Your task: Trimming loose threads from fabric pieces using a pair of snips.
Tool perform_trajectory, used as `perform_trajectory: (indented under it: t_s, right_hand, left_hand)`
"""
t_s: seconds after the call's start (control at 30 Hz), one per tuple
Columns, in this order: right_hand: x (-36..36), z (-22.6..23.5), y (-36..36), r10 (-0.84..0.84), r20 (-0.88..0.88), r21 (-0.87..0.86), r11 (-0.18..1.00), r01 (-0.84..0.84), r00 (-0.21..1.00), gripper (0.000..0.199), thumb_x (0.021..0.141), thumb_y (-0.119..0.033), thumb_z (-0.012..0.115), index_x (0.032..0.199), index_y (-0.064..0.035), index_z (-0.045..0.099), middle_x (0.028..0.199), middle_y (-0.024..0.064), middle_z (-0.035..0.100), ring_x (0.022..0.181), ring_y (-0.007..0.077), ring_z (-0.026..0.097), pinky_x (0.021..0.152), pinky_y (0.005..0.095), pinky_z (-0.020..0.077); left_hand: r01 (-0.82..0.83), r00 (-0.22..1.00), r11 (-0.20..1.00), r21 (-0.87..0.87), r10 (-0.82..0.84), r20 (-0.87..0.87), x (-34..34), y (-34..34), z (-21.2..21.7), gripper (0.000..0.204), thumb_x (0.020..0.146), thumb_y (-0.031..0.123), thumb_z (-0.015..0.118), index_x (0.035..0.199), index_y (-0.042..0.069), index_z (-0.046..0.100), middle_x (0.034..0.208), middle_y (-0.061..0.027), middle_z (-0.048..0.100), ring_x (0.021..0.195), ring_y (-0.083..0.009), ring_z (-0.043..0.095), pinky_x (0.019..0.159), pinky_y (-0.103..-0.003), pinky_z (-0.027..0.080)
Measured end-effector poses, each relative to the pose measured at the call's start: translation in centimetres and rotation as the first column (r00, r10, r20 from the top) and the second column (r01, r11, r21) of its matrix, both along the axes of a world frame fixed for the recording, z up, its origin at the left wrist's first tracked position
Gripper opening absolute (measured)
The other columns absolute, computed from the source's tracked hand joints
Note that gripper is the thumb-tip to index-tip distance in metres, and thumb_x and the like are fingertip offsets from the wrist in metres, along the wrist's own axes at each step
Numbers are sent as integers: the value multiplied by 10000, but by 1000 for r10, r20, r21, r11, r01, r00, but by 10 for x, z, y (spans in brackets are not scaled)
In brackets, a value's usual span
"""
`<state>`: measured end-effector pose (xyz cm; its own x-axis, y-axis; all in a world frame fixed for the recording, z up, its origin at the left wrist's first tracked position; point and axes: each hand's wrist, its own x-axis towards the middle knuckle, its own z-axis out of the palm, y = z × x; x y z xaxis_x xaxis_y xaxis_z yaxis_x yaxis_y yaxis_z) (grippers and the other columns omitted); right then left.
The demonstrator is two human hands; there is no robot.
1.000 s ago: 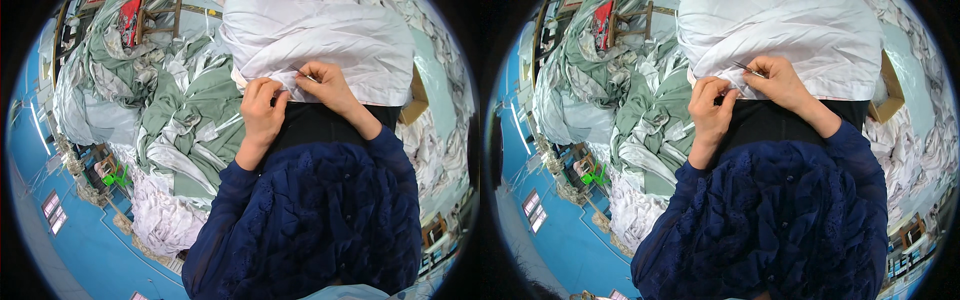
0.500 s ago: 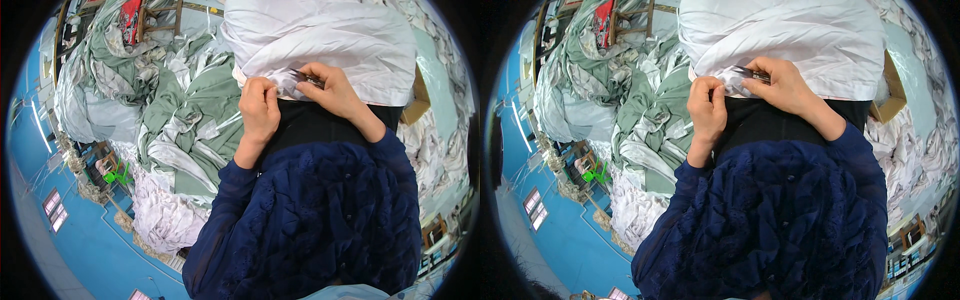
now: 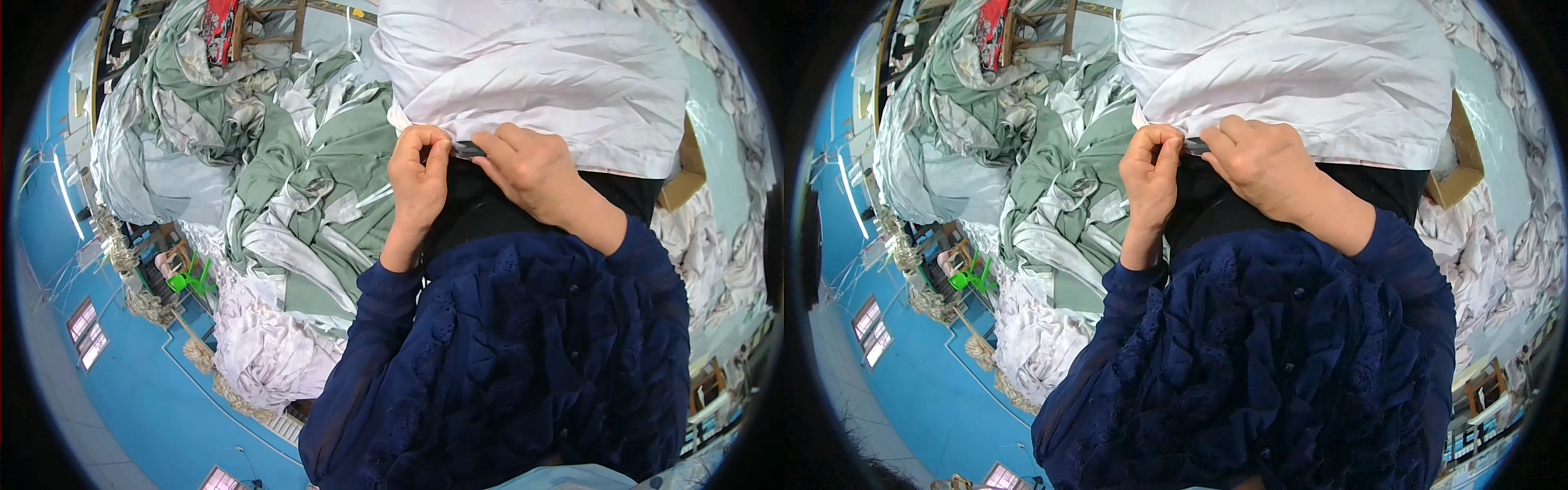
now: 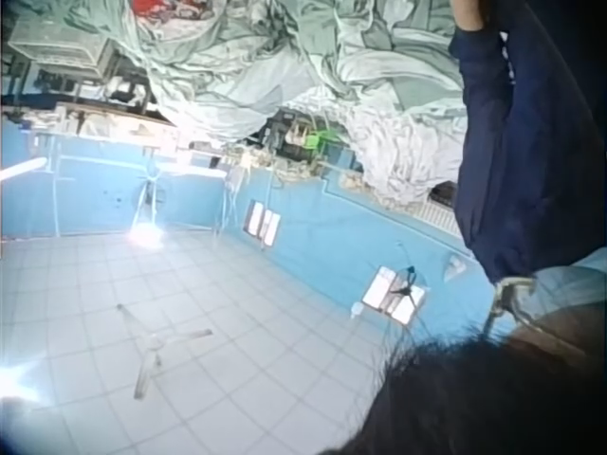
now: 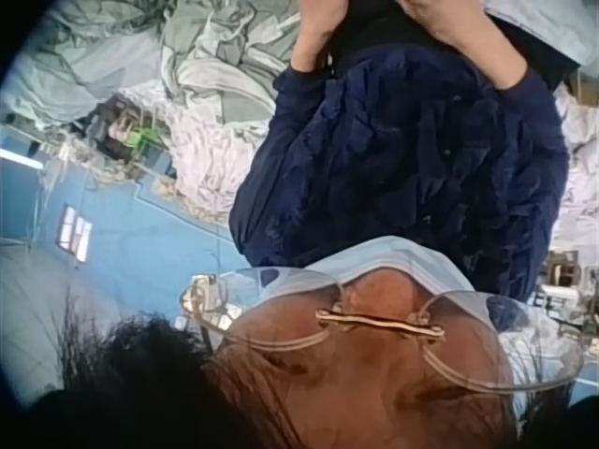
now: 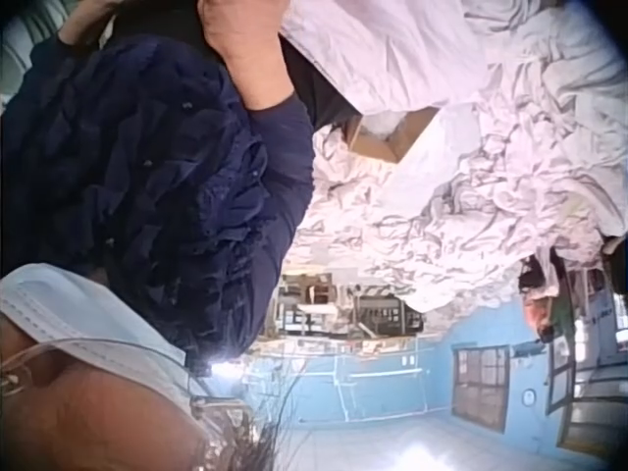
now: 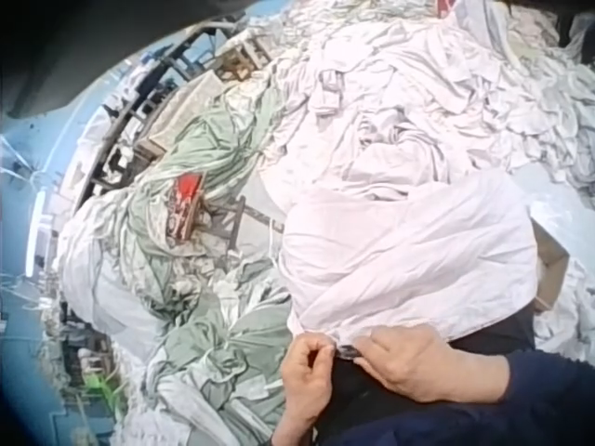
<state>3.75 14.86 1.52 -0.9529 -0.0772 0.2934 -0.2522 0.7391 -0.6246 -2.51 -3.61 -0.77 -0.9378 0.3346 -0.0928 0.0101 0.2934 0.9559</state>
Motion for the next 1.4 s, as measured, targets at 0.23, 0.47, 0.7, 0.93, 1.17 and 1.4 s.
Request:
perform_trajectory:
  t_s: [0.23, 0.47, 0.7, 0.93, 1.17, 1.4]
  right_hand:
    - [-1, 3, -7, 26, 27, 140, 990, -30, 999, 282, 828, -200, 726, 1062, -86, 618, 801, 53, 544, 620, 214, 616, 498, 333, 466]
    - [-3, 2, -8, 40, 22, 223, 974, -44, 999, 236, 847, -197, 686, 1027, -70, 600, 766, 47, 500, 626, 189, 591, 494, 325, 458]
    - [-2, 6, -9, 43, -11, 251, 967, -39, 999, 256, 817, -155, 657, 1040, -42, 598, 766, 47, 495, 642, 180, 588, 500, 319, 463]
    - [-2, 6, -9, 66, -11, 249, 967, -61, 998, 283, 771, -114, 615, 1042, -32, 605, 771, 48, 501, 650, 183, 594, 513, 314, 480]
    - [-2, 4, -10, 74, -13, 261, 963, -68, 997, 274, 765, -111, 617, 1027, -34, 606, 772, 48, 510, 655, 181, 604, 529, 311, 490]
    - [-1, 3, -3, 53, -11, 232, 971, -49, 999, 241, 786, -110, 661, 1016, -50, 619, 781, 55, 548, 669, 207, 623, 532, 337, 490]
  left_hand:
    - [-19, 1000, 1000, -13, 18, -25, 2, -2, -2, 73, 874, -35, 621, 833, 2, 573, 849, -71, 616, 758, -159, 564, 702, -285, 473]
    - [-5, 991, 998, -59, -3, -132, 3, 0, 0, 87, 859, -35, 642, 831, 8, 571, 855, -79, 613, 770, -184, 564, 713, -300, 471]
    - [7, 980, 997, -72, -21, -200, 3, 2, 2, 91, 853, -33, 653, 839, 10, 574, 867, -82, 612, 777, -194, 563, 720, -300, 469]
    - [6, 985, 998, -66, -18, -173, 3, 0, 0, 94, 848, -38, 651, 836, 13, 573, 863, -83, 608, 779, -197, 564, 720, -302, 470]
    - [15, 985, 998, -59, -25, -168, 3, 0, -1, 102, 844, -40, 649, 829, 14, 564, 859, -84, 602, 771, -199, 559, 716, -304, 466]
    - [14, 985, 999, -52, -23, -174, 3, 2, 0, 98, 851, -39, 643, 828, 14, 564, 857, -81, 599, 772, -188, 557, 720, -300, 464]
